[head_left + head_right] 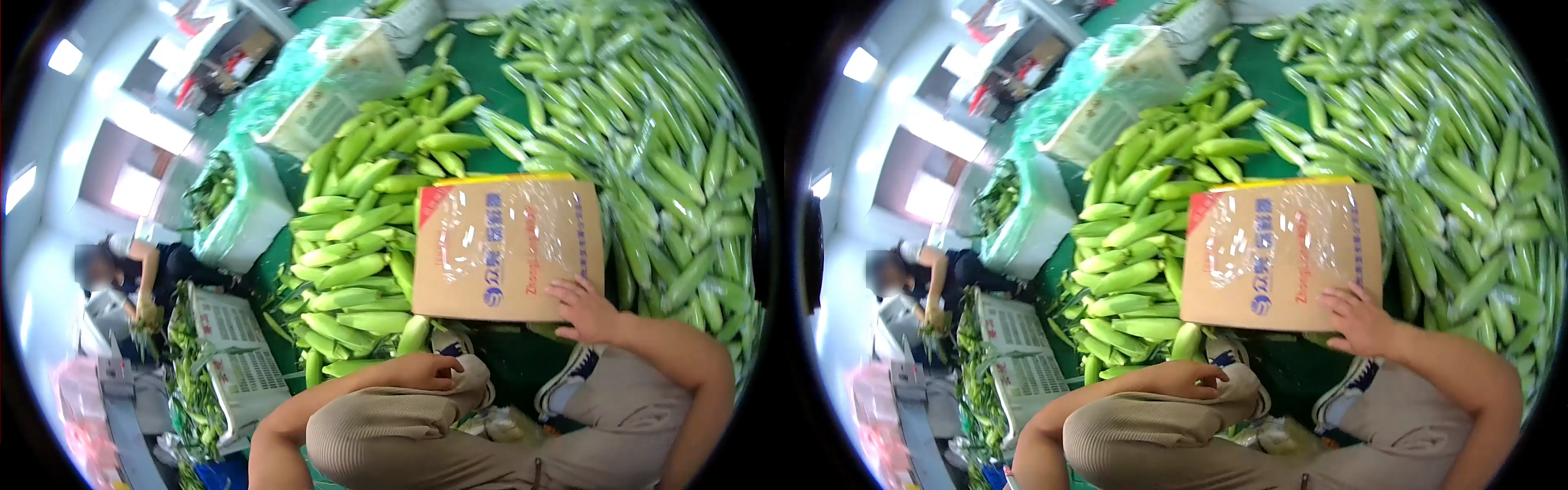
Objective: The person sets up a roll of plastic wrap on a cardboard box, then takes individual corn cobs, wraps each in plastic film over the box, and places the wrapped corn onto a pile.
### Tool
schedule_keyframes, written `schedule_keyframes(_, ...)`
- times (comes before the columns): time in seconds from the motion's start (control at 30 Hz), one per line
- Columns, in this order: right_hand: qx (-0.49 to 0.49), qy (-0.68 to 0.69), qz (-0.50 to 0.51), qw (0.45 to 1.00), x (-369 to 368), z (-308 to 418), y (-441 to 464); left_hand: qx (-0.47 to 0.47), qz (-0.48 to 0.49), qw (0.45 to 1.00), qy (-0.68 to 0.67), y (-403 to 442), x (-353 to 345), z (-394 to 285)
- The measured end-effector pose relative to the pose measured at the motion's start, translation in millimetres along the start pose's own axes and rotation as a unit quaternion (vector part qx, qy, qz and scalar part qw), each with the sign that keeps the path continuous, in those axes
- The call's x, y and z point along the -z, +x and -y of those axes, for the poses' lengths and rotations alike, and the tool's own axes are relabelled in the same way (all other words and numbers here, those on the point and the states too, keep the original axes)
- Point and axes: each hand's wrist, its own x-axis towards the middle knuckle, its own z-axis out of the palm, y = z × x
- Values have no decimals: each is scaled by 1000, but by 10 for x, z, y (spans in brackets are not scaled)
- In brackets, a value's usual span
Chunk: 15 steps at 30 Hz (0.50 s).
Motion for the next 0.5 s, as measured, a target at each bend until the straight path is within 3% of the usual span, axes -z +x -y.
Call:
schedule_keyframes(0.07, 2, 53, 27, 998, 29, -78, 1, -29, -37, 998, 38, -93, 45, -285)
schedule_keyframes(0.17, 14, 20, -79, 997, 209, -347, 124, -146, -138, 979, 32, 9, 43, -405)
schedule_keyframes(0.27, -99, 40, -132, 985, 474, -735, 350, -246, -293, 920, 82, 320, 291, -100)
schedule_keyframes(0.37, -161, 39, -218, 962, 510, -1439, 790, -149, -395, 905, 56, 423, 1098, 16)
schedule_keyframes(0.4, -226, 87, -190, 952, 521, -1676, 967, -187, -448, 863, 143, 547, 1445, 194)
schedule_keyframes(0.43, -291, 135, -162, 933, 523, -1907, 1141, -113, -490, 854, 130, 586, 1750, 153)
schedule_keyframes(0.5, -383, 160, -108, 903, 470, -2263, 1402, -52, -558, 828, -13, 882, 2363, 360)
